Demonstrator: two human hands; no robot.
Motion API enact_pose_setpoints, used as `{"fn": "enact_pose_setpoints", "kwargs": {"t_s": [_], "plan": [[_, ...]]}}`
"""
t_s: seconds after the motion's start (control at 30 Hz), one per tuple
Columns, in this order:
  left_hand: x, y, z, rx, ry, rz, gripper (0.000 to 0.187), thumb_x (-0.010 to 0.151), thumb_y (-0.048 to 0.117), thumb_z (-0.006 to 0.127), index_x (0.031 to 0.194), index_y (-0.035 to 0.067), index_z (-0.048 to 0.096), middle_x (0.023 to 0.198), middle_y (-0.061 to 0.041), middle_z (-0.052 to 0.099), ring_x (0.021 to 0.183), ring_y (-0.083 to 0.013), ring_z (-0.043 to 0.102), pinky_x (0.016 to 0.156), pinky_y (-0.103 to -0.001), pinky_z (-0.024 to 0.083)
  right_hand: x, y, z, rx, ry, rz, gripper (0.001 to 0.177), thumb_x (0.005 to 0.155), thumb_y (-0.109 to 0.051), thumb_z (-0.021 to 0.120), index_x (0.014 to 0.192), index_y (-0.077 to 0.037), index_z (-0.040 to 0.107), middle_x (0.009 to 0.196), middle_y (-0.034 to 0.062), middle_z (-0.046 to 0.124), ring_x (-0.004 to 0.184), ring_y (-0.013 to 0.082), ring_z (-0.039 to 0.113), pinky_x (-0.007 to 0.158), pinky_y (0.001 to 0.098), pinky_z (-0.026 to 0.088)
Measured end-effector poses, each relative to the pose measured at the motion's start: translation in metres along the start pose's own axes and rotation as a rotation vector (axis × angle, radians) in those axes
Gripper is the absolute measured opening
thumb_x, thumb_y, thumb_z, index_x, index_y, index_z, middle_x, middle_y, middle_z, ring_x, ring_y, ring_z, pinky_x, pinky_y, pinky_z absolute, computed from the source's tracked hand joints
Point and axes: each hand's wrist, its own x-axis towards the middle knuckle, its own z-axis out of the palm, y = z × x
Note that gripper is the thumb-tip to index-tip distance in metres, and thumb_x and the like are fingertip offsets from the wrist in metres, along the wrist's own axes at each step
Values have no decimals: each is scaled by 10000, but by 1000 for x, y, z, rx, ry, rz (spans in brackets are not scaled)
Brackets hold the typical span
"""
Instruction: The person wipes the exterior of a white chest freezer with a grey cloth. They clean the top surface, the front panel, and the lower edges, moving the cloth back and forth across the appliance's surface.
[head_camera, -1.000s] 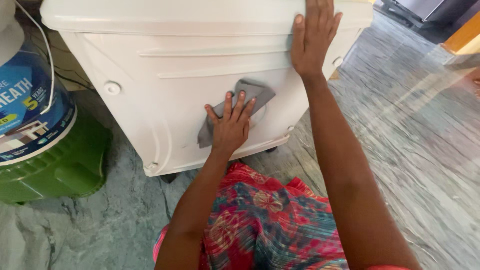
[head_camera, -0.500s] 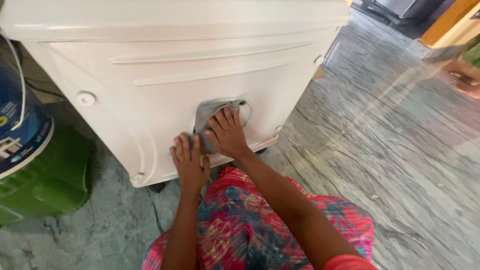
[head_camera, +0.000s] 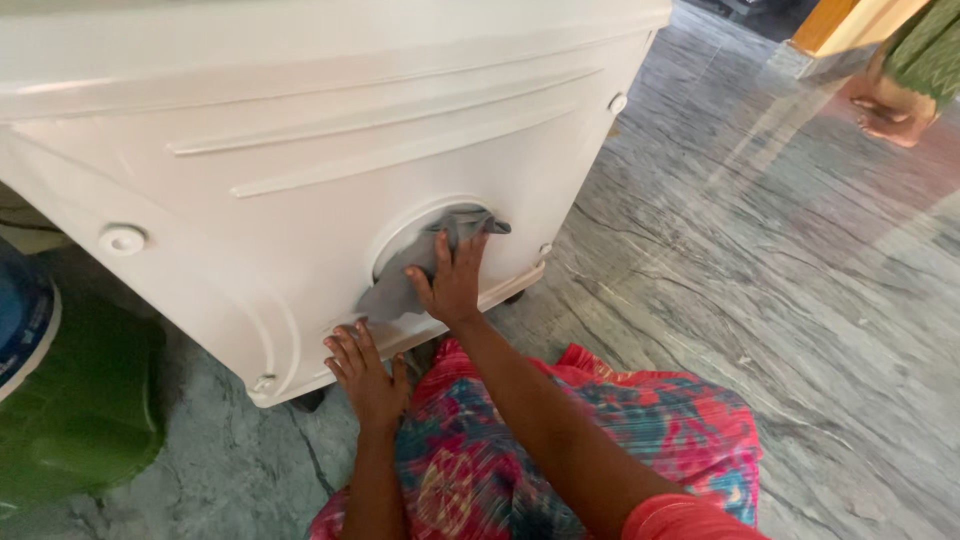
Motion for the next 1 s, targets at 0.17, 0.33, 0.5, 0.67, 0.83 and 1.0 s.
{"fn": "enact_pose_setpoints", "kwargs": {"t_s": [0.17, 0.33, 0.5, 0.67, 0.83, 1.0], "plan": [[0, 1, -7, -49, -4, 4, 812, 960, 302, 579, 1642, 39, 227, 1704, -283, 115, 1580, -487, 30, 1218, -690, 68, -41, -25, 20, -7, -15, 228, 781, 1081, -433, 541, 1588, 80, 241, 1569, 478, 204, 1483, 645, 197, 1186, 772, 68], [-3, 11, -22, -106, 128, 35, 744, 962, 214, 596, 1611, -8, 306, 1688, -255, 248, 1587, -457, 175, 1262, -634, 201, -87, -52, 8, -58, -490, 204, 692, 1060, -409, 539, 1566, 28, 359, 1327, 422, 499, 1343, 570, 444, 1211, 783, 69], [-4, 11, -32, -240, 304, -27, 726, 999, 138, 622, 1612, -53, 283, 1636, -295, 260, 1517, -462, 325, 1251, -562, 337, -79, -26, -16, -103, -659, 13, 609, 1044, -389, 549, 1537, -47, 448, 1302, 268, 609, 1250, 507, 504, 1171, 832, 79], [0, 5, -24, -253, 516, -210, 969, 980, 114, 721, 1650, -36, 37, 1609, -324, 132, 1453, -499, 313, 1236, -583, 328, -70, -20, -27, -156, -518, -293, 477, 959, -383, 627, 1334, -89, 648, 1413, 238, 598, 1382, 497, 438, 1159, 776, 142], [-6, -5, -20, -478, 430, -466, 1058, 952, 52, 704, 1661, 24, -80, 1623, -358, 101, 1457, -489, 300, 1160, -575, 361, -59, -30, -9, -199, -646, -390, 350, 940, -382, 670, 1193, -157, 759, 1383, 202, 595, 1466, 442, 358, 1142, 822, 144], [-16, -33, 8, -489, 420, -533, 1101, 956, 49, 717, 1672, 37, -120, 1610, -365, 87, 1434, -502, 291, 1207, -615, 294, -31, -44, -11, -234, -375, -440, 390, 1044, -466, 658, 1370, -253, 679, 1475, 220, 532, 1591, 403, 46, 1116, 883, 94]]}}
